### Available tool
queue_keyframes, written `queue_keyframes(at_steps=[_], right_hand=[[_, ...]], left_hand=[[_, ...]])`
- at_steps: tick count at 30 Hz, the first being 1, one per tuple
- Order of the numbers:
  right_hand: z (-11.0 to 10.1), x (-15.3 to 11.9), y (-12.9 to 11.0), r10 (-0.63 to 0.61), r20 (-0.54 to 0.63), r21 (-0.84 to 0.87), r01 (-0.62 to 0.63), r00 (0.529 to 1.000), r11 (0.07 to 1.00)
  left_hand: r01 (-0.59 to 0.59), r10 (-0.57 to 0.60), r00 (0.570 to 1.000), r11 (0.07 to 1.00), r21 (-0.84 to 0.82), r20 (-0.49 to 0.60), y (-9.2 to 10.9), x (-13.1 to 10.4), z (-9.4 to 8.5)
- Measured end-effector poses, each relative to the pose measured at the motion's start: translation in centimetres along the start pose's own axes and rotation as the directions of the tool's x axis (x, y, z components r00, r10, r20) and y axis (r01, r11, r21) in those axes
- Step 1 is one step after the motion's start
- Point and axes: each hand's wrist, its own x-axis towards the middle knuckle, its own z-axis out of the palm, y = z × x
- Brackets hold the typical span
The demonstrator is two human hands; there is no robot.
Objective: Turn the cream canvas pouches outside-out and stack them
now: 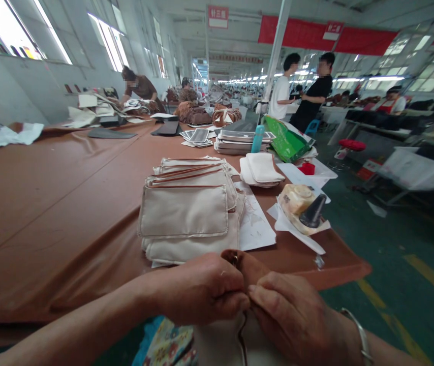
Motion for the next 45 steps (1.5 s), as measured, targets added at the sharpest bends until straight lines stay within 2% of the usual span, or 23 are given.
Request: queue_keyframes(at_steps=[2,3,5,7,9,11,13,15,16,17,18,19,22,24,30,33,35,38,40,41,43,44,45], right_hand=[[-0.7,0.4,0.3,0.152,0.037,0.218,-0.157,0.988,0.963],[-1.1,0.6,0.5,0.234,0.106,0.339,-0.256,0.966,0.905],[-1.9,1.2,1.1,0.321,0.310,0.507,-0.441,0.895,0.741],[-2.5,1.9,1.7,0.330,0.461,0.567,-0.559,0.824,0.605],[-2.5,2.3,2.0,0.304,0.504,0.622,-0.584,0.809,0.522],[-1.9,2.4,2.1,0.284,0.495,0.706,-0.571,0.821,0.418],[-0.6,2.1,2.0,0.299,0.476,0.800,-0.549,0.827,0.244],[0.8,1.5,1.8,0.346,0.479,0.856,-0.517,0.807,0.021],[1.4,1.1,1.7,0.372,0.476,0.869,-0.491,0.797,-0.059],[1.8,0.9,1.6,0.395,0.467,0.877,-0.470,0.791,-0.096],[2.0,0.7,1.6,0.415,0.451,0.884,-0.460,0.790,-0.087],[1.9,0.7,1.6,0.433,0.429,0.887,-0.460,0.793,-0.036],[1.0,1.2,1.5,0.442,0.370,0.848,-0.492,0.817,0.198],[0.3,1.7,1.4,0.436,0.347,0.818,-0.495,0.830,0.292],[-0.4,2.3,1.5,0.489,0.331,0.743,-0.542,0.807,0.392],[-0.7,2.3,1.7,0.467,0.328,0.748,-0.528,0.821,0.403],[-0.3,2.2,1.7,0.474,0.335,0.766,-0.528,0.815,0.366],[1.3,1.7,1.5,0.513,0.326,0.864,-0.471,0.794,0.179],[2.6,1.4,1.5,0.555,0.294,0.929,-0.370,0.778,0.028],[3.1,1.3,1.6,0.570,0.280,0.943,-0.333,0.772,-0.011],[3.2,1.2,1.9,0.567,0.271,0.939,-0.343,0.778,0.022],[2.7,1.3,2.2,0.553,0.267,0.917,-0.384,0.790,0.105],[2.0,1.3,2.4,0.542,0.251,0.874,-0.429,0.802,0.229]], left_hand=[[0.011,-0.011,1.000,1.000,0.007,-0.003,-0.1,-0.1,0.0],[0.023,-0.023,1.000,1.000,-0.002,0.000,-0.1,-0.1,0.0],[0.039,-0.039,0.999,0.999,-0.033,0.006,-0.2,-0.2,-0.2],[0.037,-0.036,0.999,0.995,-0.088,0.017,-0.2,-0.1,-0.4],[0.049,-0.044,0.998,0.982,-0.184,0.033,-0.2,0.0,-0.4],[0.080,-0.071,0.997,0.943,-0.323,0.040,-0.2,0.1,-0.1],[0.107,-0.122,0.993,0.863,-0.494,0.003,-0.5,0.1,0.5],[0.101,-0.172,0.984,0.759,-0.643,-0.048,-0.9,0.0,1.3],[0.091,-0.190,0.979,0.723,-0.685,-0.070,-1.1,0.0,1.6],[0.089,-0.206,0.975,0.708,-0.701,-0.084,-1.3,0.0,1.9],[0.092,-0.214,0.973,0.712,-0.696,-0.090,-1.5,0.1,2.0],[0.096,-0.217,0.971,0.730,-0.676,-0.097,-1.7,0.1,2.0],[0.079,-0.191,0.971,0.826,-0.558,-0.145,-1.4,0.2,1.4],[0.065,-0.157,0.975,0.880,-0.471,-0.159,-0.7,0.3,0.6],[0.136,-0.181,0.979,0.924,-0.356,-0.095,1.2,0.6,-0.5],[0.115,-0.155,0.984,0.930,-0.350,-0.089,1.3,0.7,-0.4],[0.105,-0.147,0.986,0.914,-0.393,-0.078,1.1,0.8,0.0],[0.052,-0.167,0.977,0.798,-0.600,-0.137,0.6,1.1,1.1],[-0.032,-0.208,0.949,0.680,-0.732,-0.235,0.2,1.3,2.3],[-0.070,-0.237,0.931,0.629,-0.774,-0.277,0.1,1.4,2.9],[-0.099,-0.303,0.901,0.554,-0.827,-0.311,-0.2,1.6,3.9],[-0.101,-0.343,0.883,0.531,-0.841,-0.322,-0.2,1.6,4.2],[-0.097,-0.386,0.858,0.527,-0.845,-0.339,-0.3,1.6,4.4]])
